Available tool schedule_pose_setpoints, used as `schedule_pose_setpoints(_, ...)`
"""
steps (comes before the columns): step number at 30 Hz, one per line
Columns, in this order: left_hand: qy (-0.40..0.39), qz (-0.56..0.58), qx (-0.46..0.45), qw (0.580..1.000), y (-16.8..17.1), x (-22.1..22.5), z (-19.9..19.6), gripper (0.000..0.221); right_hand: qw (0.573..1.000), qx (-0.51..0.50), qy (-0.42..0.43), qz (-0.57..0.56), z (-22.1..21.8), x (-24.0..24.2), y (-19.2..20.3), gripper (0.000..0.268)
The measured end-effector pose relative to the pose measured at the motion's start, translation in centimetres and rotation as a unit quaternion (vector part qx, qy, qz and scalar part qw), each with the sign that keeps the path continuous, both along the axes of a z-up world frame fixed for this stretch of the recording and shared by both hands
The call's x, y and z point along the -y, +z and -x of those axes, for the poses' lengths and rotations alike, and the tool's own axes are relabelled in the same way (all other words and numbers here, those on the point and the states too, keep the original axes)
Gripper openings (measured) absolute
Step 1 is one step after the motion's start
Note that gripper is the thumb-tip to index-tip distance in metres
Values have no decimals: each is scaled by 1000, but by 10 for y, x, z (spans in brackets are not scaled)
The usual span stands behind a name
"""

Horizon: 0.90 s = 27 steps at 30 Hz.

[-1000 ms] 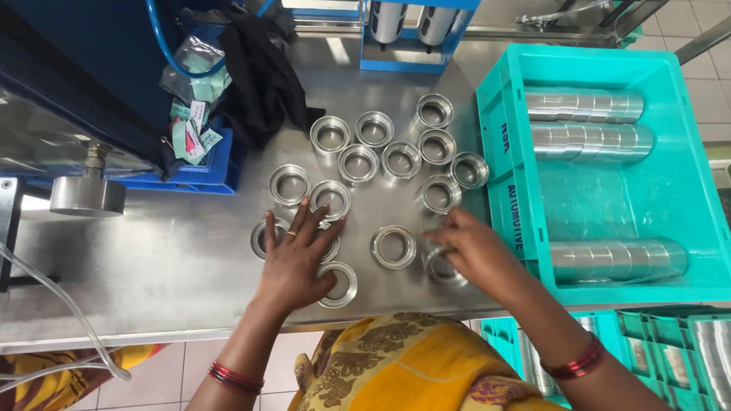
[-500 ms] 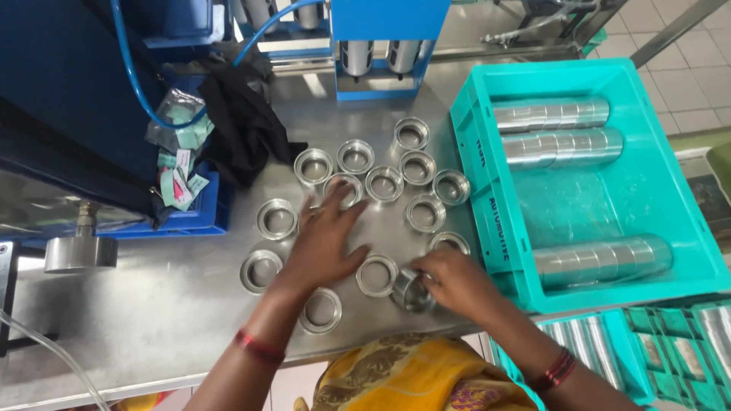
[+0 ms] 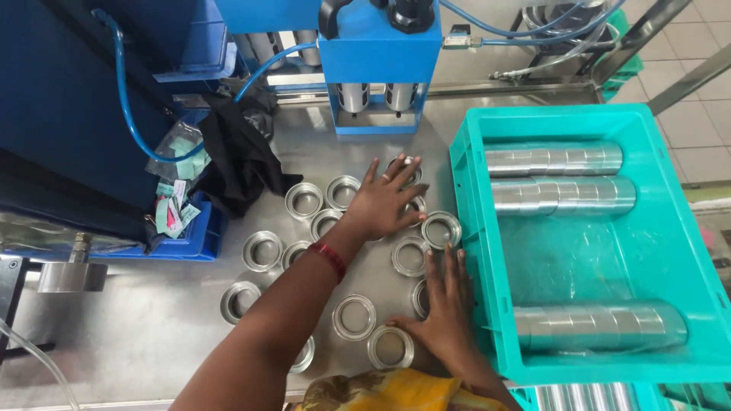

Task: Inspecting and measuring metal cylindrical components using various gauges and a digital testing machine.

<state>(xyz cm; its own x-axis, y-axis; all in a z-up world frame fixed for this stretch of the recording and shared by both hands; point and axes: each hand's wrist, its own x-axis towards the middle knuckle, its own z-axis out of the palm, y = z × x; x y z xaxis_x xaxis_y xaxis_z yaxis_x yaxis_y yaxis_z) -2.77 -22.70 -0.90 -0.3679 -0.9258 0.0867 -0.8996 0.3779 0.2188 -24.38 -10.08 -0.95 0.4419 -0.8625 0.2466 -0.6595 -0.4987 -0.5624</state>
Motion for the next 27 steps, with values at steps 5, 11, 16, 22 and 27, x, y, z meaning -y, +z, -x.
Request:
schedule_pose_setpoints(5, 54, 19, 34, 998, -9, -24, -9, 63, 987, -142, -27, -70, -14, 8, -4, 137)
schedule_pose_setpoints(11, 173, -80, 25, 981, 17, -65, -22, 77, 999, 11, 46, -6, -2, 6, -23, 109)
schedule_pose_setpoints(16, 187, -84, 39, 978, 15, -96, -34, 77, 972, 21, 231, -38, 0, -10, -4, 122)
schedule_pose_setpoints(22, 236, -63, 40, 969, 21, -143, -39, 72, 972, 29, 232, 4, -2, -14, -30, 91)
schedule_pose_setpoints(27, 284, -52, 34, 957, 12, -174, -42, 71, 980, 54, 188, 41, -13, -15, -34, 68)
